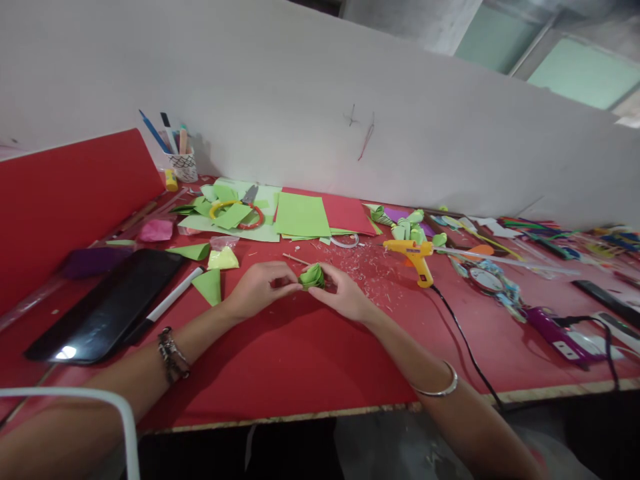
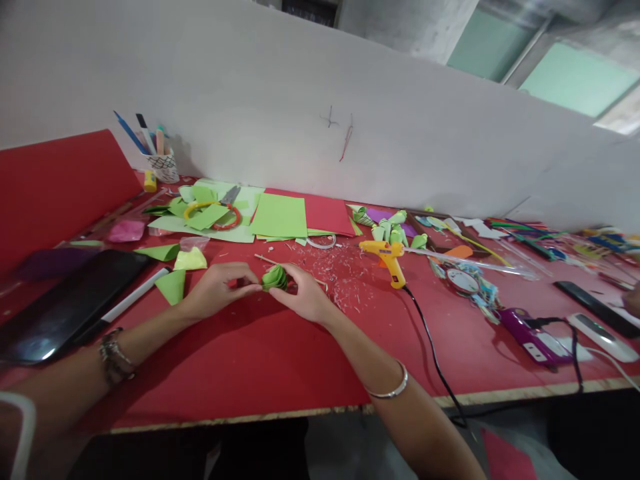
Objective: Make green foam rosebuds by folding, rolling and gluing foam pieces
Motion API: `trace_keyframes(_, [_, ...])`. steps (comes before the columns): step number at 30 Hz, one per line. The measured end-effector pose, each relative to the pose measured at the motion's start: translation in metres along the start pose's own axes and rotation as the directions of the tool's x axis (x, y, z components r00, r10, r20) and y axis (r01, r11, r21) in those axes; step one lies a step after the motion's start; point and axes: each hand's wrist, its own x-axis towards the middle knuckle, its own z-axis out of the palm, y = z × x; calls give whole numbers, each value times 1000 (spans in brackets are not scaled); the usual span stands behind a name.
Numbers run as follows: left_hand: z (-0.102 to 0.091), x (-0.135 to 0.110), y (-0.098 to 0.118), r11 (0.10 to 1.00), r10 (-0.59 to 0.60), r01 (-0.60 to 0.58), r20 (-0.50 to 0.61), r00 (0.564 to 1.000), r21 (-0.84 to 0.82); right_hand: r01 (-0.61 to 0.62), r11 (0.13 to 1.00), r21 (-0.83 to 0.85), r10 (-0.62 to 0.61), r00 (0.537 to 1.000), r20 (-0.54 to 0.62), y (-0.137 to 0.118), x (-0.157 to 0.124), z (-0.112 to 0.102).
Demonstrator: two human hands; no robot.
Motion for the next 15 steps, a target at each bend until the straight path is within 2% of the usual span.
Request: trace_keyframes(15, [-1, 1, 0, 989, 109, -116, 78, 991, 95, -7, 999, -42, 8, 1000, 19, 0, -1, -1])
